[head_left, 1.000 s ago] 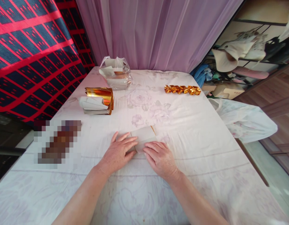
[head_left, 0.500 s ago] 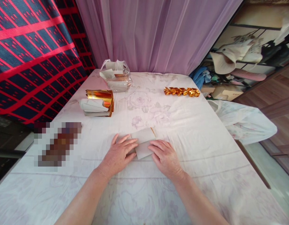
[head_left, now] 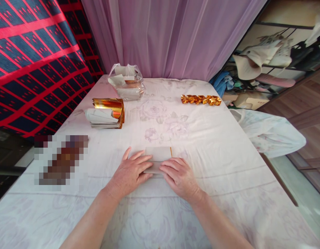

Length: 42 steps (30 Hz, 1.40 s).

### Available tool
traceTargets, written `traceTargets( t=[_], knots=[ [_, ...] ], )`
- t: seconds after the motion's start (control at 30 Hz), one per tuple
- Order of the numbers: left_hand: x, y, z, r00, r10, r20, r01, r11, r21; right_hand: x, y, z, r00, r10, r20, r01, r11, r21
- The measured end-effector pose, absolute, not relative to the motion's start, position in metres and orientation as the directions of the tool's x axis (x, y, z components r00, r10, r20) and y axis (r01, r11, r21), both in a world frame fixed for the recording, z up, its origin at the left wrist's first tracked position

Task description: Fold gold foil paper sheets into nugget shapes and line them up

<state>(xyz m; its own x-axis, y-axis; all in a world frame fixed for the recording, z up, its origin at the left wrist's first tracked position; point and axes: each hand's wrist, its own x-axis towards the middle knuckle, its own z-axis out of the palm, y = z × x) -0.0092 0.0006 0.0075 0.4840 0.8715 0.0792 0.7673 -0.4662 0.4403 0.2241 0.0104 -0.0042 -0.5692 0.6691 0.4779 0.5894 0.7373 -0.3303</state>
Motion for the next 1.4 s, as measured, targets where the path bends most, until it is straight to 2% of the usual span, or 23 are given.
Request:
traceTargets(
  t=[0.2, 0.4, 0.53, 0.77, 1.0, 1.4],
  knots=[
    [-0.008, 0.001, 0.008, 0.475, 0.872, 0.116, 0.764, -0.474, 0.438, 0.236, 0.014, -0.007, -0.51, 0.737, 0.444, 0.623, 0.672, -0.4],
    [-0.007, 0.002, 0.011, 0.459, 0.887, 0.06, 0.769, -0.43, 0.474, 0.237, 0.016, -0.007, -0.463, 0.779, 0.423, 0.633, 0.625, -0.457],
    [-0.005, 0.004, 0.01, 0.4, 0.915, 0.05, 0.778, -0.367, 0.51, 0.237, 0.017, -0.009, -0.417, 0.804, 0.425, 0.662, 0.589, -0.463],
    [0.005, 0.004, 0.003, 0.268, 0.956, 0.122, 0.784, -0.29, 0.548, 0.232, 0.018, -0.014, -0.328, 0.844, 0.424, 0.698, 0.519, -0.493],
    [0.01, 0.005, 0.002, 0.174, 0.972, 0.161, 0.799, -0.235, 0.554, 0.229, 0.02, -0.016, -0.269, 0.875, 0.404, 0.753, 0.452, -0.478],
    [0.011, 0.004, -0.001, 0.232, 0.953, 0.197, 0.813, -0.301, 0.499, 0.225, 0.019, -0.014, -0.223, 0.892, 0.394, 0.863, 0.369, -0.345]
  ],
)
